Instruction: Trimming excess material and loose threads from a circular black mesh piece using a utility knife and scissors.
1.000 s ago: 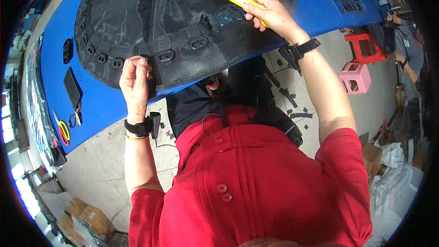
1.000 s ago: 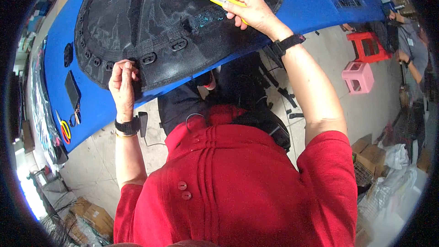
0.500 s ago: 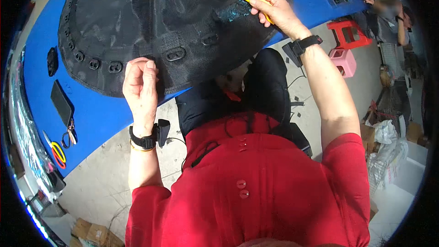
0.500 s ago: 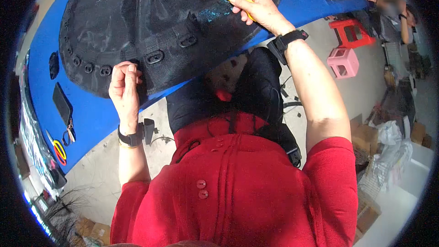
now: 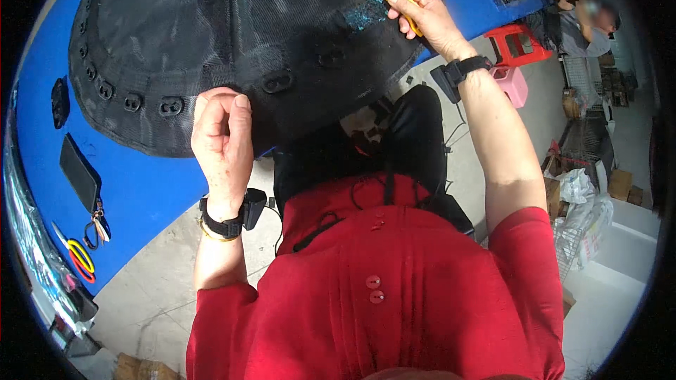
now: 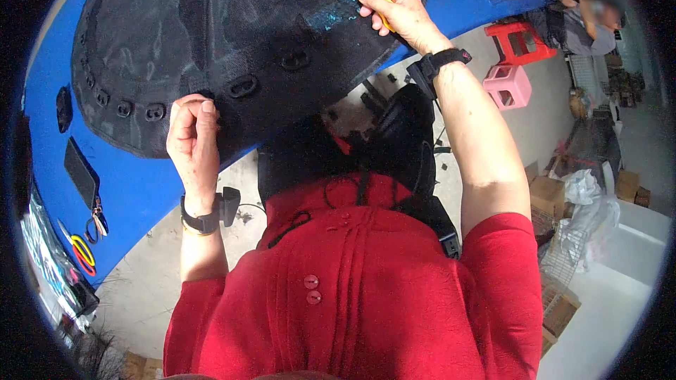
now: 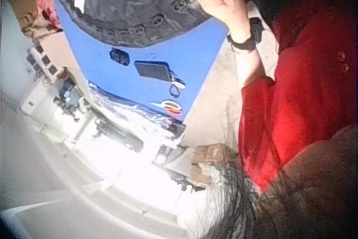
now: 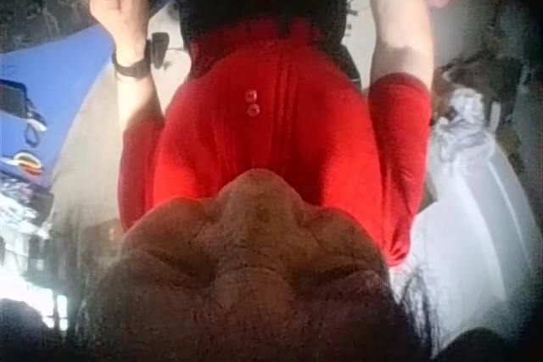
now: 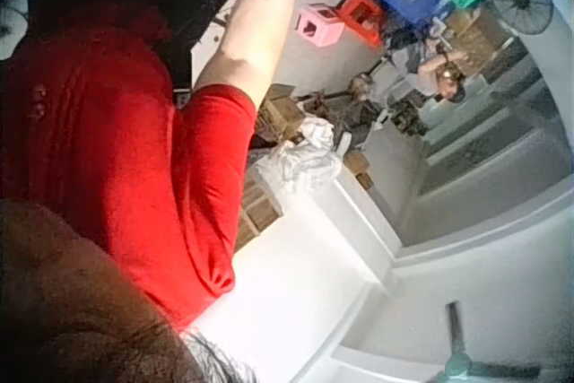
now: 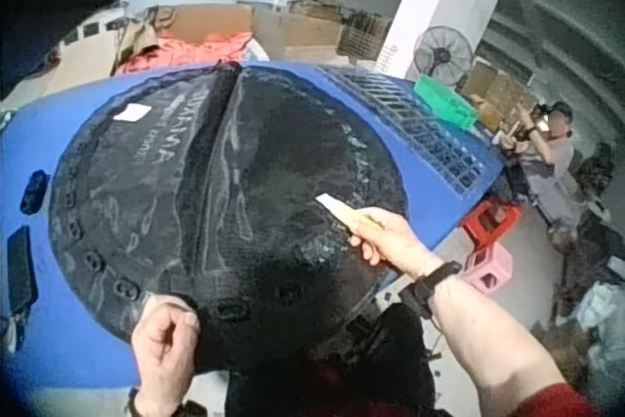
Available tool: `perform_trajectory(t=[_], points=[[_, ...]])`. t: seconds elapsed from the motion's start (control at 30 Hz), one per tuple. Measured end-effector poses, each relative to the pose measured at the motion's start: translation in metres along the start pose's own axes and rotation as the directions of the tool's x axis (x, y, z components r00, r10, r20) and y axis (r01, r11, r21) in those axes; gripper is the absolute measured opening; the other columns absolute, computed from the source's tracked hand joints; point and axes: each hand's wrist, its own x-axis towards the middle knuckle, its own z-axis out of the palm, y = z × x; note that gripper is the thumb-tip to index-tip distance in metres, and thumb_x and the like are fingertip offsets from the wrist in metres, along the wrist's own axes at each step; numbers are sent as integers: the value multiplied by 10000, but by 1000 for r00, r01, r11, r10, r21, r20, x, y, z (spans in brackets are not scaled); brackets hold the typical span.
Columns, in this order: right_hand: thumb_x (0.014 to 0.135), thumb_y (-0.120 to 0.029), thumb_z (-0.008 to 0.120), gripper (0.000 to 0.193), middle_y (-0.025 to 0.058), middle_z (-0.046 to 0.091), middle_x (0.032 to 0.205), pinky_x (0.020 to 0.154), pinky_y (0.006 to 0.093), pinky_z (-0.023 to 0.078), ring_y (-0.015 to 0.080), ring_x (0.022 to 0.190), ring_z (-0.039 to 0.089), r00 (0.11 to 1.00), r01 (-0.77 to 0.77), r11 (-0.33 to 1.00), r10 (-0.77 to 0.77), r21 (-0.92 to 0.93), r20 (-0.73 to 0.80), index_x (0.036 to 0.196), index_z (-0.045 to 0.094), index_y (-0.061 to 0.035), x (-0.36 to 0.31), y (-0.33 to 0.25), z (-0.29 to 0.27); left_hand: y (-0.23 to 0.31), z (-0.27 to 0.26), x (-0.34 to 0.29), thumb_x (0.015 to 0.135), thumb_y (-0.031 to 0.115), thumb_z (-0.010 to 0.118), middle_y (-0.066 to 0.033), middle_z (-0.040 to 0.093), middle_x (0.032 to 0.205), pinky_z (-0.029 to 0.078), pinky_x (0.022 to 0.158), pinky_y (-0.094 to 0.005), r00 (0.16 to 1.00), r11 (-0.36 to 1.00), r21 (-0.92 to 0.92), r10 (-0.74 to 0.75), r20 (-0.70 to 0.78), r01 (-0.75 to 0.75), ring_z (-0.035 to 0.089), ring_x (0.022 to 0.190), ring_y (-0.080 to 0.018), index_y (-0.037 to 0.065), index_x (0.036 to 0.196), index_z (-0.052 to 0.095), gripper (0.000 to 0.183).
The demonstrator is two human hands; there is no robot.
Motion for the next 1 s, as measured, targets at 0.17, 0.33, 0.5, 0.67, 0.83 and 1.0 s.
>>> perform_trajectory(t=[0.17, 0.33, 0.5, 0.67, 0.83, 1.0], points=[[1053, -338, 714, 493, -6, 726, 926, 571, 176, 515, 12, 663, 605, 999, 37, 999, -37, 6, 3, 1441, 621, -48, 2, 0, 3, -4, -2, -2, 1071, 71, 646, -44, 645, 1038, 466, 703, -236, 1000, 1000, -20, 4, -30, -5, 556, 813, -82, 17, 911, 655, 170], [1048, -335, 721, 502, -8, 723, 910, 561, 172, 502, 7, 648, 595, 999, 40, 999, -41, 34, 29, 1446, 614, -47, 5, 4, 0, -6, -1, -1, 1074, 88, 650, -40, 643, 1054, 469, 689, -231, 999, 999, -43, -30, -36, 29, 559, 807, -78, 12, 914, 665, 178], [1052, -334, 718, 496, -7, 722, 920, 560, 176, 501, 11, 655, 599, 999, 38, 998, -39, 48, 25, 1441, 617, -44, 4, 2, -2, -11, 0, -1, 1074, 105, 657, -38, 639, 1068, 472, 682, -225, 999, 999, -36, -42, -34, 40, 559, 791, -68, 8, 910, 672, 191], [1063, -325, 705, 484, -5, 720, 940, 579, 170, 509, 14, 671, 602, 997, 67, 997, -68, 32, 31, 1446, 615, -45, 5, 3, 2, -13, -2, -2, 1080, 112, 652, -29, 639, 1058, 472, 683, -224, 998, 998, -49, -36, -50, 33, 552, 771, -58, 5, 919, 675, 195], [1058, -339, 703, 493, 3, 730, 952, 595, 180, 525, 19, 688, 613, 993, 110, 993, -112, 46, 44, 1444, 619, -44, 6, 10, -2, -12, 1, -1, 1084, 122, 650, -15, 652, 1009, 470, 694, -226, 996, 992, -111, -65, -63, 57, 547, 755, -54, 17, 949, 684, 175], [1051, -338, 705, 486, 10, 739, 961, 606, 189, 539, 30, 707, 630, 989, 143, 989, -144, 26, 18, 1430, 629, -43, 4, 9, 0, -6, -1, 0, 1086, 126, 650, -9, 656, 936, 468, 699, -228, 990, 984, -132, -130, -63, 121, 542, 745, -52, 23, 969, 692, 161]])
